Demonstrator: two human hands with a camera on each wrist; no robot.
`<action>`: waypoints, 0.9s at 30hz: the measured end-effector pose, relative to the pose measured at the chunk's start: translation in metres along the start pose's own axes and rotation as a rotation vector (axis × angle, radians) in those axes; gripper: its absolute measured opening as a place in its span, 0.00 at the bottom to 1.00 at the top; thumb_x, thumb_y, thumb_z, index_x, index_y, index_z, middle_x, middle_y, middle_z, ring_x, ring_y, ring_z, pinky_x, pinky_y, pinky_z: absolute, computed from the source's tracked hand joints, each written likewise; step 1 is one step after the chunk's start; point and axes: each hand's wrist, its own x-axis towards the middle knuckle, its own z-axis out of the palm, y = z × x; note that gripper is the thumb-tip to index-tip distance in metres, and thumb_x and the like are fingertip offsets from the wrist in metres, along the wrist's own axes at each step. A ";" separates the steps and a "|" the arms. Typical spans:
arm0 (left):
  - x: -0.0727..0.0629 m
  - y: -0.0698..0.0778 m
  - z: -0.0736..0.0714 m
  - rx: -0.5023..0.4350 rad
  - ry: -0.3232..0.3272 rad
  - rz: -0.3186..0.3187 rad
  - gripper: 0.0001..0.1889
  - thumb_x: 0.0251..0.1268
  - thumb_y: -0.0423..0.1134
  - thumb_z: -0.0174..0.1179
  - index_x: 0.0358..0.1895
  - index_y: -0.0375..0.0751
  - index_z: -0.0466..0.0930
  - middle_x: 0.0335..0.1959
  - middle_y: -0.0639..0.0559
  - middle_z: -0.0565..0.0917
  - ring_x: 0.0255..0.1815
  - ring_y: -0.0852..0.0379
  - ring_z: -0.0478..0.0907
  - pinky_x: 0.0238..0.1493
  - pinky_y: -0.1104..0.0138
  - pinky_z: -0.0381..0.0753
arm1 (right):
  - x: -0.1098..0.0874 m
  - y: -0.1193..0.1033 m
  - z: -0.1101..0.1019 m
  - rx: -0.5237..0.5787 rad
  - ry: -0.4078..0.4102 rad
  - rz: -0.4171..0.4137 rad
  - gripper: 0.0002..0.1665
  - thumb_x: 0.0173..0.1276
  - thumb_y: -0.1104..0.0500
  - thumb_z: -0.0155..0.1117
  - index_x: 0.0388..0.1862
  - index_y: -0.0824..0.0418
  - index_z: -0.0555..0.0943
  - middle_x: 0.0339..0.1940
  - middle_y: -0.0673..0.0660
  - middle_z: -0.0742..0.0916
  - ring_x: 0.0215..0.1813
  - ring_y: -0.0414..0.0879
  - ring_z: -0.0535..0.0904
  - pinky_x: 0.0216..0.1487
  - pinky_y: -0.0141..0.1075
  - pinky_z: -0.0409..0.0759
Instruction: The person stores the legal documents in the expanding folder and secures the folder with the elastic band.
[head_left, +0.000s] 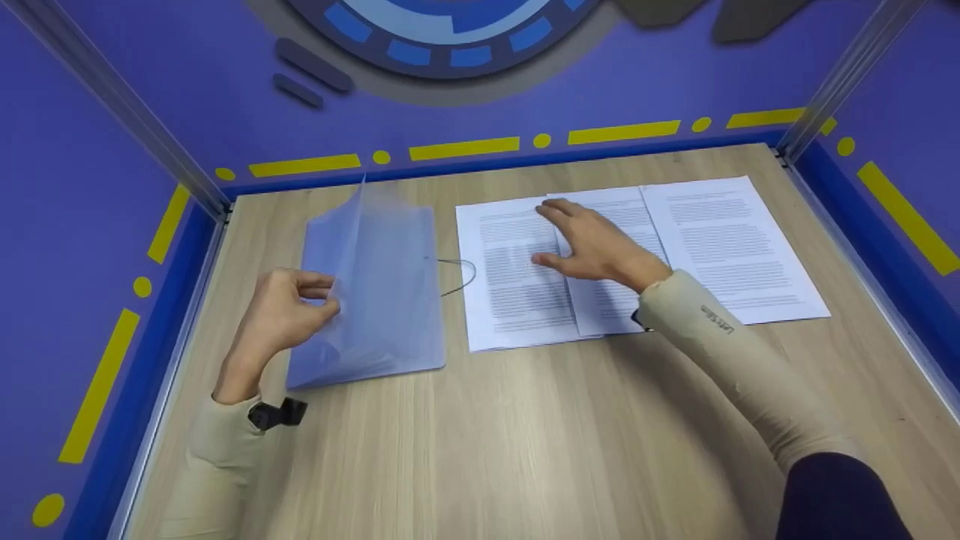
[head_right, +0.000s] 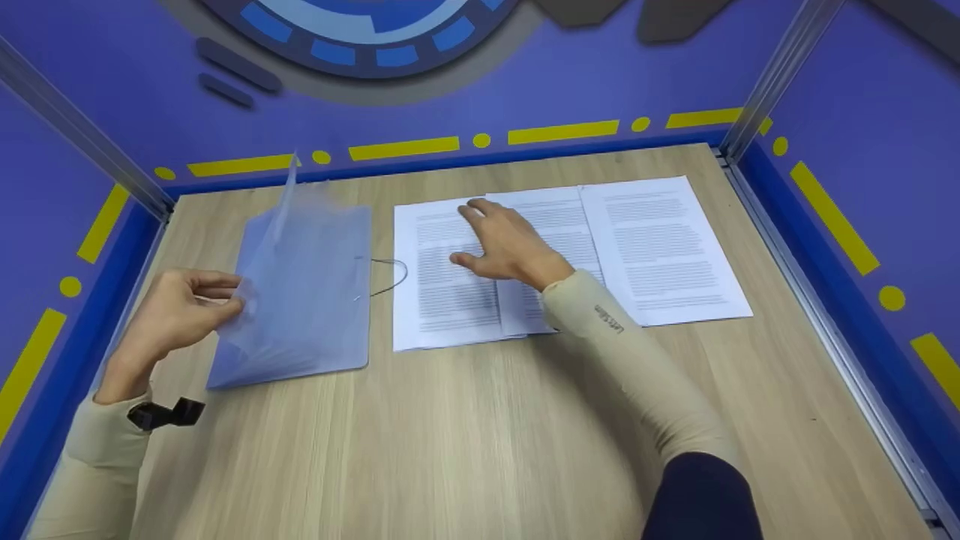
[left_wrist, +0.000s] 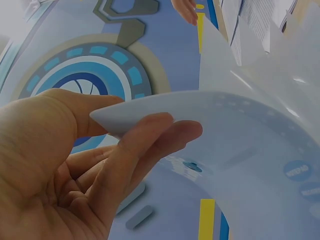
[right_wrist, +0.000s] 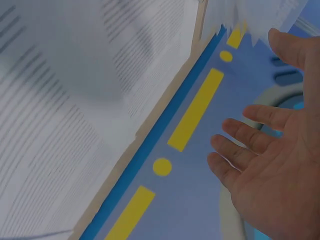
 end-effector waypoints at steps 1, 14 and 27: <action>0.000 0.000 0.000 0.000 -0.001 0.000 0.19 0.68 0.31 0.64 0.60 0.27 0.87 0.57 0.32 0.89 0.55 0.38 0.89 0.40 0.68 0.86 | -0.002 0.004 -0.003 0.001 0.006 0.005 0.52 0.75 0.36 0.66 0.86 0.60 0.62 0.86 0.64 0.66 0.84 0.65 0.63 0.83 0.61 0.63; 0.002 -0.005 0.003 -0.020 0.001 0.007 0.18 0.67 0.31 0.65 0.59 0.28 0.87 0.54 0.31 0.90 0.53 0.37 0.90 0.36 0.74 0.83 | -0.038 0.066 -0.027 0.040 0.034 0.166 0.55 0.73 0.33 0.67 0.86 0.61 0.61 0.86 0.65 0.64 0.85 0.67 0.59 0.82 0.66 0.60; 0.000 -0.008 0.000 -0.057 -0.018 -0.014 0.19 0.68 0.31 0.65 0.60 0.28 0.87 0.54 0.31 0.89 0.51 0.37 0.90 0.37 0.73 0.84 | -0.071 0.119 -0.044 0.058 0.030 0.297 0.56 0.75 0.31 0.63 0.86 0.66 0.59 0.86 0.71 0.63 0.85 0.71 0.57 0.81 0.70 0.57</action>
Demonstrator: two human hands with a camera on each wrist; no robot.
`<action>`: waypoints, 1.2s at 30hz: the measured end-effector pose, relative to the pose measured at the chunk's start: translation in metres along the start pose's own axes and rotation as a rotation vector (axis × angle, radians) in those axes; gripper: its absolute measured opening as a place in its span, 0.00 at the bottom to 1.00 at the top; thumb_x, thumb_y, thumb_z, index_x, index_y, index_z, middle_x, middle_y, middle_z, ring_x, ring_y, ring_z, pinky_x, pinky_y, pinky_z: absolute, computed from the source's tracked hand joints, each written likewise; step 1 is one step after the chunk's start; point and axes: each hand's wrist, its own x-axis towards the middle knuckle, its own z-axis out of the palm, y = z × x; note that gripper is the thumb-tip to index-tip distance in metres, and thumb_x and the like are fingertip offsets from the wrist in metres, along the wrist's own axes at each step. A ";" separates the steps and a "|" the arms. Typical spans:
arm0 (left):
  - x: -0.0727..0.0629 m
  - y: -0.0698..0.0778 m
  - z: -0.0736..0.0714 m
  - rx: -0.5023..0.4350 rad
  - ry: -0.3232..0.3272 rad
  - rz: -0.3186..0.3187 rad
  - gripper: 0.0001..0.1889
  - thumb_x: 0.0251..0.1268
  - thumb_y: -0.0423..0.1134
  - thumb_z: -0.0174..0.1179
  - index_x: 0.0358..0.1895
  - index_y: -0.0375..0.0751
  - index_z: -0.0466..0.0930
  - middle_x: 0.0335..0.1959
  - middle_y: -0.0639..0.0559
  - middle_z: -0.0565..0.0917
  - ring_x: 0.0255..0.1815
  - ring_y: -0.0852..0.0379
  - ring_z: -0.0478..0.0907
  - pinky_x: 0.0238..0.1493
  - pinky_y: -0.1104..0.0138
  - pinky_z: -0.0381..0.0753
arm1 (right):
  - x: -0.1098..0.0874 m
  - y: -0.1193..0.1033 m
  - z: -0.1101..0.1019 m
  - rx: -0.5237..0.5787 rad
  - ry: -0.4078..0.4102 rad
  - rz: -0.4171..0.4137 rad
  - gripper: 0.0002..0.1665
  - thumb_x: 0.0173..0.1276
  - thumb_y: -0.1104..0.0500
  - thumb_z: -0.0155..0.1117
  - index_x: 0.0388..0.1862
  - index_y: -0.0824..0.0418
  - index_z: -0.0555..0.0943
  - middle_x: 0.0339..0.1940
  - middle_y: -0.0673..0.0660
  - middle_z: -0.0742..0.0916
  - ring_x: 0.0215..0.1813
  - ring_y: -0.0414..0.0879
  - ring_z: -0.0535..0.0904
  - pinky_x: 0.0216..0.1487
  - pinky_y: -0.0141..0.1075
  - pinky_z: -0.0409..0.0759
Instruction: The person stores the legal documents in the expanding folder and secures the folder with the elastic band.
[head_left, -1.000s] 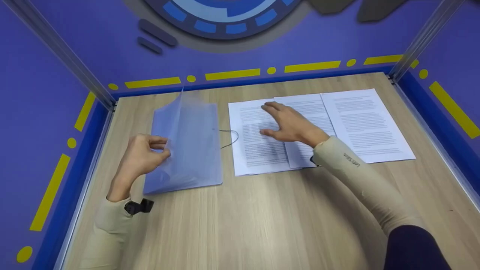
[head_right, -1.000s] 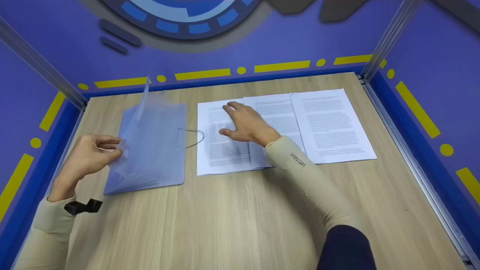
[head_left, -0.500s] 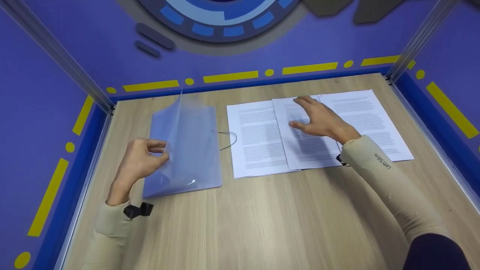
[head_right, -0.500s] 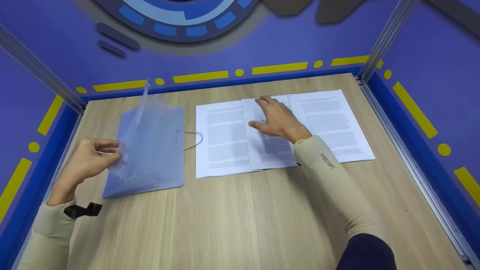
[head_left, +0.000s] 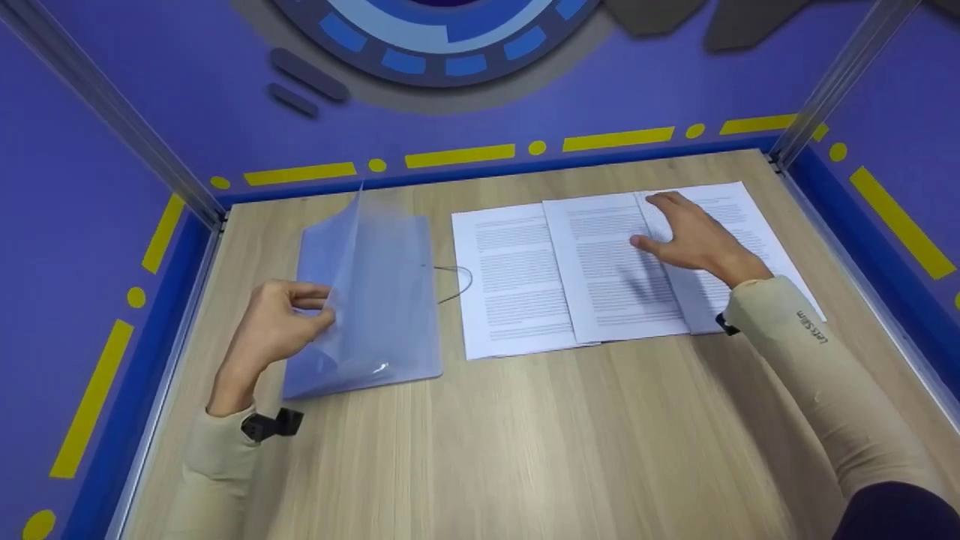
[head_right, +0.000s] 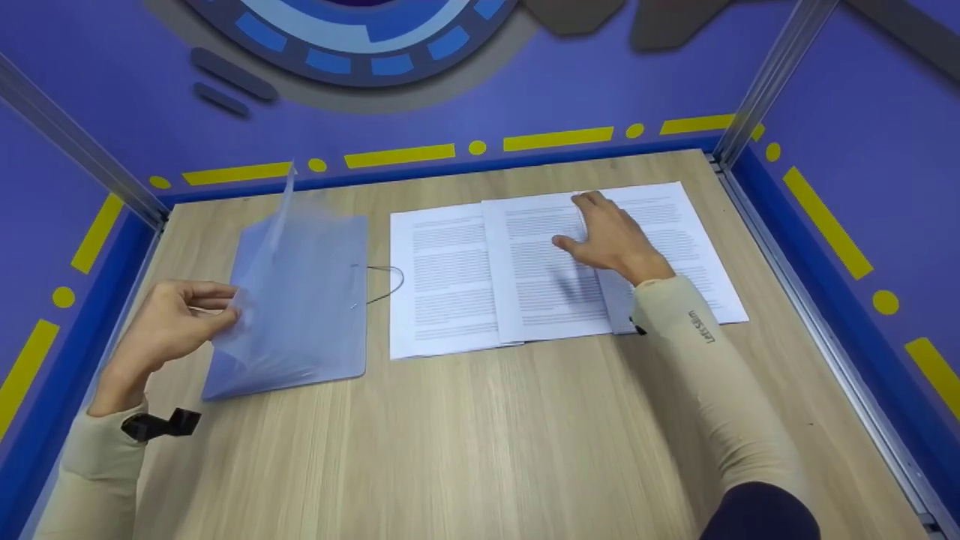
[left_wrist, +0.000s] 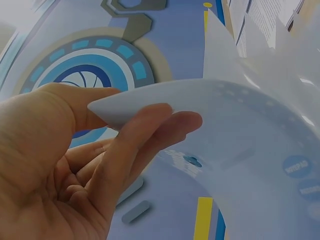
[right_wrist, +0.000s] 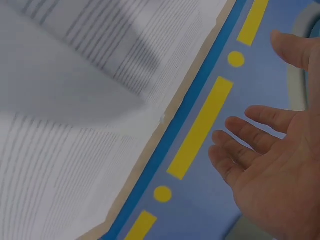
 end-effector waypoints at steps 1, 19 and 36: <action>0.000 0.000 0.000 -0.001 0.000 -0.001 0.18 0.68 0.31 0.65 0.60 0.29 0.87 0.54 0.30 0.89 0.50 0.38 0.90 0.37 0.73 0.84 | -0.001 0.004 -0.002 -0.001 0.004 0.013 0.57 0.75 0.31 0.63 0.86 0.67 0.60 0.85 0.72 0.63 0.85 0.71 0.57 0.81 0.70 0.57; -0.001 -0.003 0.001 -0.005 0.001 -0.004 0.20 0.69 0.31 0.65 0.61 0.27 0.86 0.55 0.29 0.89 0.49 0.38 0.91 0.36 0.74 0.84 | -0.029 0.083 -0.015 0.038 0.019 0.186 0.58 0.76 0.33 0.62 0.84 0.74 0.57 0.83 0.80 0.61 0.82 0.79 0.54 0.79 0.74 0.53; -0.001 -0.001 0.002 -0.015 -0.006 -0.004 0.19 0.69 0.31 0.65 0.61 0.29 0.86 0.55 0.30 0.89 0.47 0.40 0.91 0.34 0.73 0.85 | -0.051 0.140 -0.014 0.066 0.004 0.345 0.57 0.75 0.43 0.67 0.79 0.85 0.54 0.76 0.88 0.62 0.73 0.82 0.60 0.75 0.76 0.59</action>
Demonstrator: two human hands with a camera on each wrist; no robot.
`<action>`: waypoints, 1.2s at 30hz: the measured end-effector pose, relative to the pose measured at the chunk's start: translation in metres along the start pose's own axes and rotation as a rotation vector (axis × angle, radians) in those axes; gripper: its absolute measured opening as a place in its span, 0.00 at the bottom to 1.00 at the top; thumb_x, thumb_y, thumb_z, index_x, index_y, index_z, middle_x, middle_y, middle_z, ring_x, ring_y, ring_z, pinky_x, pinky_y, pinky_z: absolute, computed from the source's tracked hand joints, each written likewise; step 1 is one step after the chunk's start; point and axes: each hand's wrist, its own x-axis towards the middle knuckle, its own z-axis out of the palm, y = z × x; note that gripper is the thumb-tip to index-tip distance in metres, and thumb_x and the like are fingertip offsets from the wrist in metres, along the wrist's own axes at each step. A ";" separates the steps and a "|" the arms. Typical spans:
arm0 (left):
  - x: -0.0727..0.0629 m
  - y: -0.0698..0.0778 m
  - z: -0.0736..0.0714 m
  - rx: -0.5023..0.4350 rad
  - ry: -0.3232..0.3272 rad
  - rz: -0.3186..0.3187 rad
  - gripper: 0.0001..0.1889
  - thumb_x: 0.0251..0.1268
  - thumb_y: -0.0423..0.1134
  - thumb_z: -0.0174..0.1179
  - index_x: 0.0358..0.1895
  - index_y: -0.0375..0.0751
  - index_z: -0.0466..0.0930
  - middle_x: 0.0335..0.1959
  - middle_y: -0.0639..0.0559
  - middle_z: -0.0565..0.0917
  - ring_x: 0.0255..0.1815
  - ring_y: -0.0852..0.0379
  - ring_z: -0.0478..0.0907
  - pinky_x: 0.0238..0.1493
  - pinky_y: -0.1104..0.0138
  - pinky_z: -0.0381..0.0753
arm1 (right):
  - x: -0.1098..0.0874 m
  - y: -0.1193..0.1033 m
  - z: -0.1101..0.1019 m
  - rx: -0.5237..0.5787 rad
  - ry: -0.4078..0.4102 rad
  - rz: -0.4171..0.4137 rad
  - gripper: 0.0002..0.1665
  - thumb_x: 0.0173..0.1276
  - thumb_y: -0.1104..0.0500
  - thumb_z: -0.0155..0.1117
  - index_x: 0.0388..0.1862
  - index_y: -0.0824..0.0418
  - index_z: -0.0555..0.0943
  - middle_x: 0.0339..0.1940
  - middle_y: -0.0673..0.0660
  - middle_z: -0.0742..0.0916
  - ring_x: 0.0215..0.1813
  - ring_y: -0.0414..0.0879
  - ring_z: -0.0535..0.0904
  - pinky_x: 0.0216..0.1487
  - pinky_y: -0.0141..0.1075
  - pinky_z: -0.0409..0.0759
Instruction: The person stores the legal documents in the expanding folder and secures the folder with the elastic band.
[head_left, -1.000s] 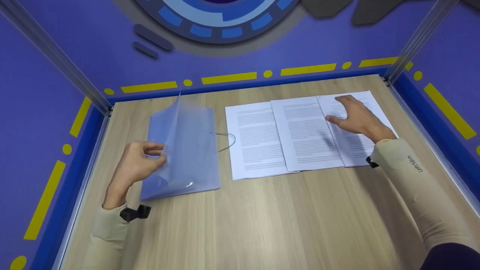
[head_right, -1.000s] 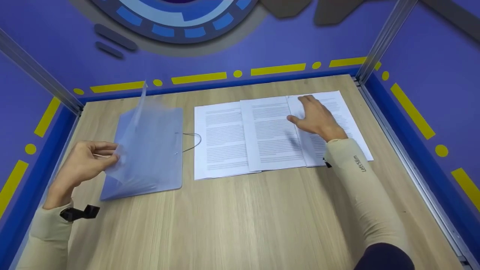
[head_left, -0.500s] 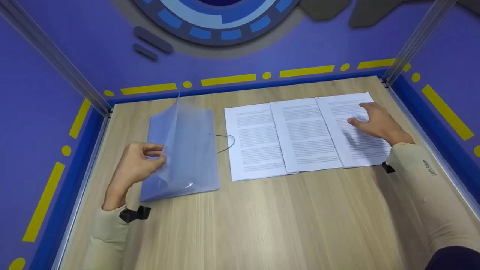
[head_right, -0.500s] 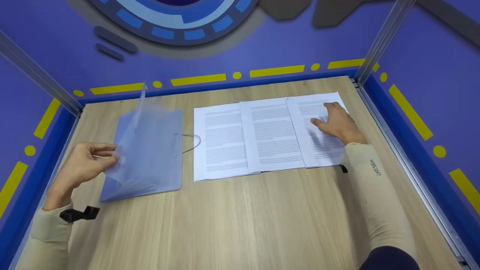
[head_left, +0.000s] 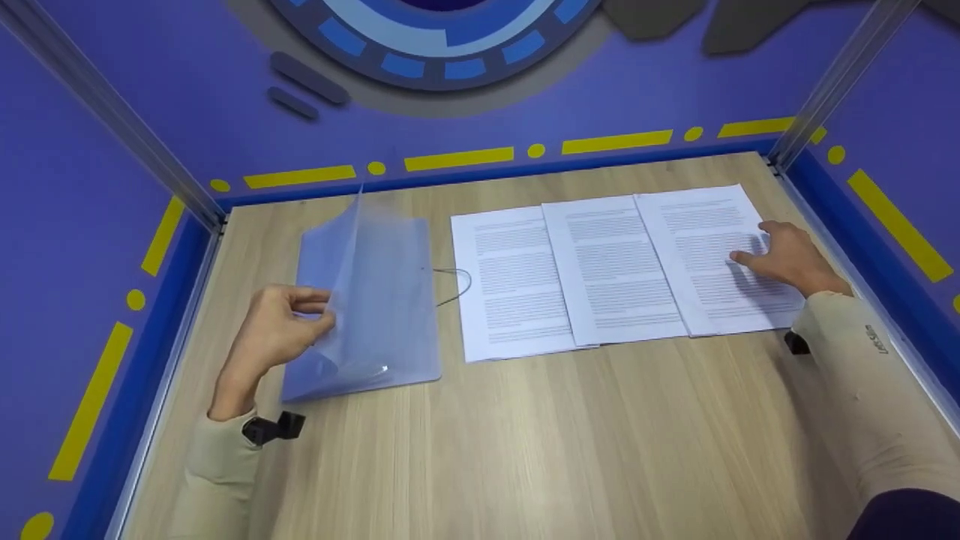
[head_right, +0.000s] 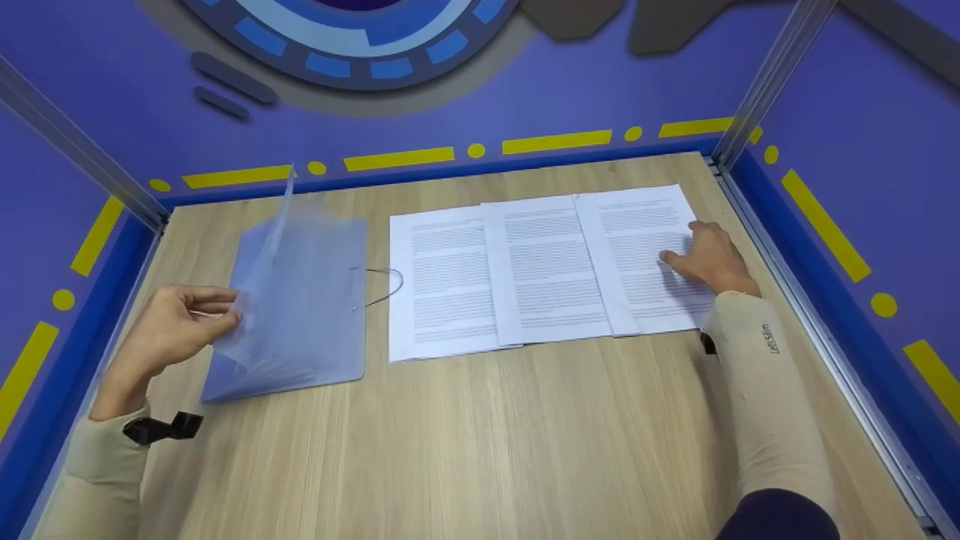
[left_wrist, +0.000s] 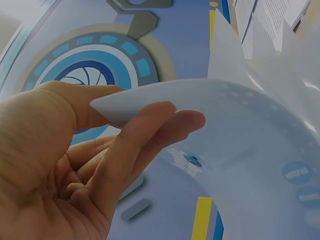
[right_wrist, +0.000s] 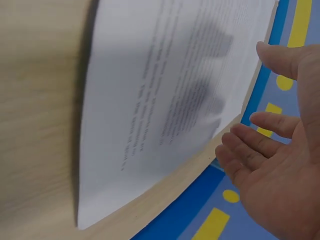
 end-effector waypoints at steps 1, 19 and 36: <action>0.000 0.000 0.000 0.002 0.000 0.001 0.19 0.69 0.31 0.65 0.61 0.29 0.86 0.55 0.30 0.89 0.46 0.40 0.91 0.34 0.73 0.84 | -0.001 0.002 0.000 -0.001 0.003 0.004 0.58 0.74 0.44 0.68 0.79 0.85 0.54 0.75 0.88 0.63 0.72 0.82 0.61 0.74 0.76 0.60; 0.002 -0.001 0.001 -0.020 -0.022 -0.010 0.20 0.70 0.31 0.64 0.63 0.28 0.85 0.57 0.29 0.88 0.51 0.38 0.90 0.37 0.74 0.85 | -0.004 0.013 0.005 0.031 0.038 0.103 0.56 0.71 0.52 0.71 0.79 0.86 0.54 0.71 0.88 0.67 0.64 0.80 0.65 0.71 0.77 0.65; 0.002 -0.001 0.003 0.015 -0.005 0.008 0.18 0.70 0.32 0.65 0.60 0.30 0.87 0.54 0.31 0.89 0.48 0.39 0.91 0.36 0.73 0.84 | 0.001 0.012 -0.003 0.115 0.052 0.156 0.54 0.67 0.56 0.78 0.75 0.84 0.59 0.67 0.85 0.69 0.61 0.77 0.66 0.70 0.72 0.67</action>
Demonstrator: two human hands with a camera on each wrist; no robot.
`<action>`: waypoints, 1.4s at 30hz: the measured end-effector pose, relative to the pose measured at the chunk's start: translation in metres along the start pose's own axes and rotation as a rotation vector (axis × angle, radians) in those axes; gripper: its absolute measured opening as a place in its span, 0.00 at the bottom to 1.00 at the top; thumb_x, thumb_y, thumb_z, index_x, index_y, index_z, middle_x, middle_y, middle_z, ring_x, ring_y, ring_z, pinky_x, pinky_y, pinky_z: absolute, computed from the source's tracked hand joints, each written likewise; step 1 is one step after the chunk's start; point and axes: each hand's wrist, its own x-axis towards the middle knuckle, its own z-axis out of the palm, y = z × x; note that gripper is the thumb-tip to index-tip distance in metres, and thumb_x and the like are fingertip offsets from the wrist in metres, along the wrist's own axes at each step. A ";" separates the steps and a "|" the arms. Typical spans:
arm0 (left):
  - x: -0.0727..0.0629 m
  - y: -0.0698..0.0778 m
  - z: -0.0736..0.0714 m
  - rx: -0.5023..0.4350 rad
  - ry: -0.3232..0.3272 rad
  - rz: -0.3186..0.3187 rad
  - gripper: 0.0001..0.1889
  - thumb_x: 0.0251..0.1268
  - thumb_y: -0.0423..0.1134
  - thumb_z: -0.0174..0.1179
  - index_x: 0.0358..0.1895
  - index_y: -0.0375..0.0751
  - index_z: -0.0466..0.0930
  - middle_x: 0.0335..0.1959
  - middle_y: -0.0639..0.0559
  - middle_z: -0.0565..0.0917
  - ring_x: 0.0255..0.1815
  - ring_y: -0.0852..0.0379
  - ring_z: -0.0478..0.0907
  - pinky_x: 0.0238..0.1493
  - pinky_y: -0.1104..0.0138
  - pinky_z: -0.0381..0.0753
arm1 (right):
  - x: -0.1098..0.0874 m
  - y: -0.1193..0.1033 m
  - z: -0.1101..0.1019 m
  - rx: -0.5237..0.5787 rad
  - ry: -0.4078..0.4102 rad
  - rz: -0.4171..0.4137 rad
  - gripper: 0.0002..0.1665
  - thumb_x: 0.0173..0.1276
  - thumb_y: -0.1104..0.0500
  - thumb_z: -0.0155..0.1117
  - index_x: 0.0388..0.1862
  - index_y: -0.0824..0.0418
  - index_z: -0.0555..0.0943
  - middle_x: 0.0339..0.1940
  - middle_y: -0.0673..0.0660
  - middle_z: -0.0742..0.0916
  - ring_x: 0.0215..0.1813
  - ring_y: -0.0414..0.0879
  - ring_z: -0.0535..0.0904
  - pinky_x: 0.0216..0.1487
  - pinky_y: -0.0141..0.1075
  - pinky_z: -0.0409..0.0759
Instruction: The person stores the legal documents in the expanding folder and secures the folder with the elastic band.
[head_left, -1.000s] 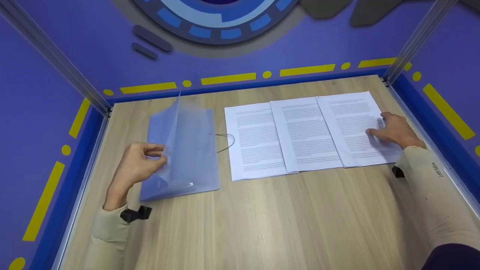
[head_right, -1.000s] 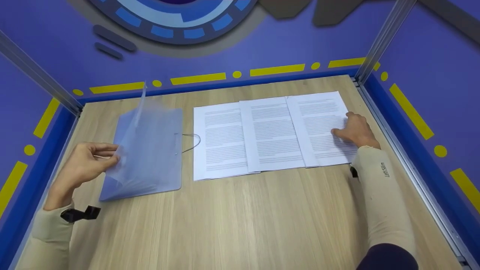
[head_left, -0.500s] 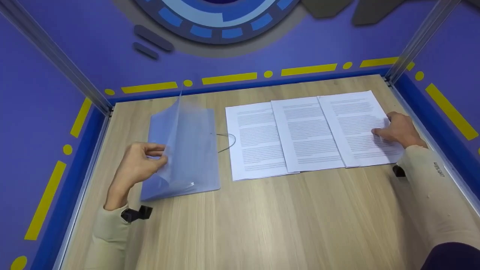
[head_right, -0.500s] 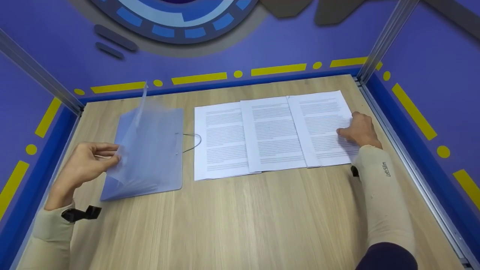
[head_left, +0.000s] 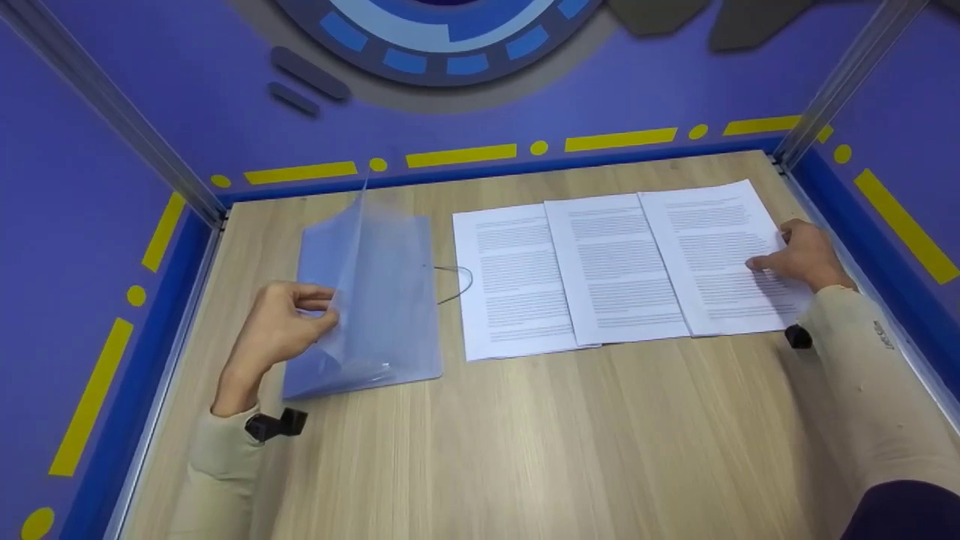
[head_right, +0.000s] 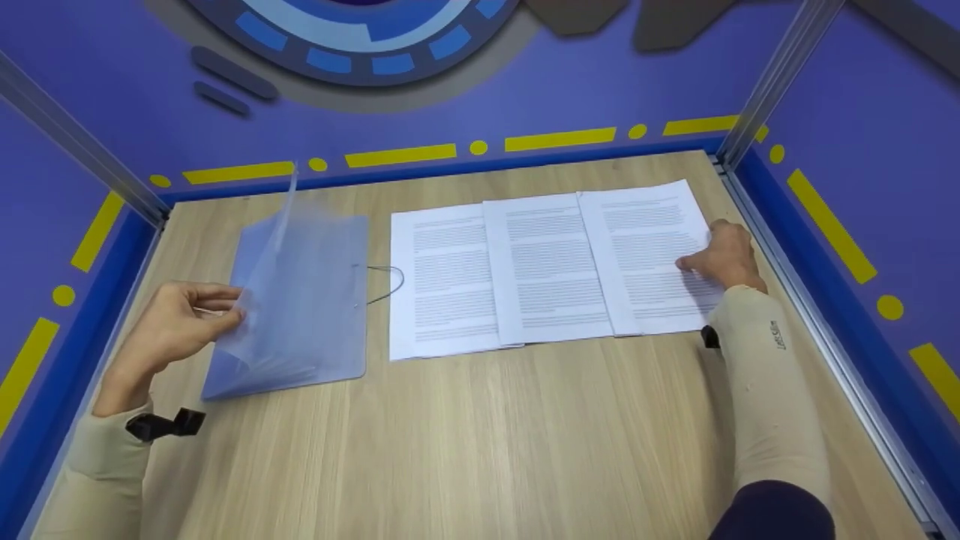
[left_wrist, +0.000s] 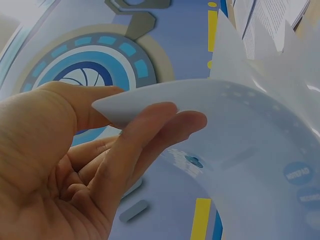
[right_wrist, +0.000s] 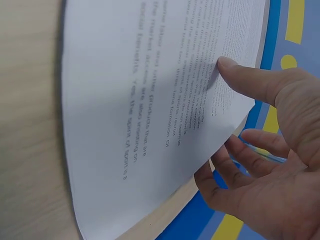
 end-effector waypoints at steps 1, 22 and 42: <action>0.000 0.000 0.000 0.001 -0.001 0.002 0.18 0.69 0.32 0.65 0.60 0.29 0.87 0.54 0.31 0.89 0.49 0.38 0.91 0.36 0.73 0.84 | 0.000 0.001 0.000 0.003 -0.003 0.009 0.54 0.67 0.56 0.78 0.76 0.84 0.59 0.67 0.84 0.69 0.61 0.77 0.65 0.70 0.72 0.67; 0.001 0.001 0.004 -0.020 -0.024 -0.001 0.18 0.72 0.33 0.64 0.61 0.30 0.87 0.60 0.32 0.87 0.57 0.37 0.88 0.37 0.72 0.85 | -0.001 0.022 -0.011 0.064 -0.060 0.080 0.33 0.81 0.64 0.45 0.77 0.85 0.60 0.71 0.86 0.67 0.69 0.78 0.62 0.75 0.73 0.62; 0.003 -0.001 0.004 -0.026 -0.025 0.000 0.19 0.72 0.33 0.64 0.62 0.29 0.86 0.59 0.32 0.88 0.55 0.37 0.89 0.38 0.71 0.85 | 0.001 0.030 -0.024 0.200 -0.106 0.102 0.32 0.79 0.59 0.59 0.72 0.80 0.70 0.57 0.74 0.80 0.47 0.59 0.79 0.45 0.38 0.83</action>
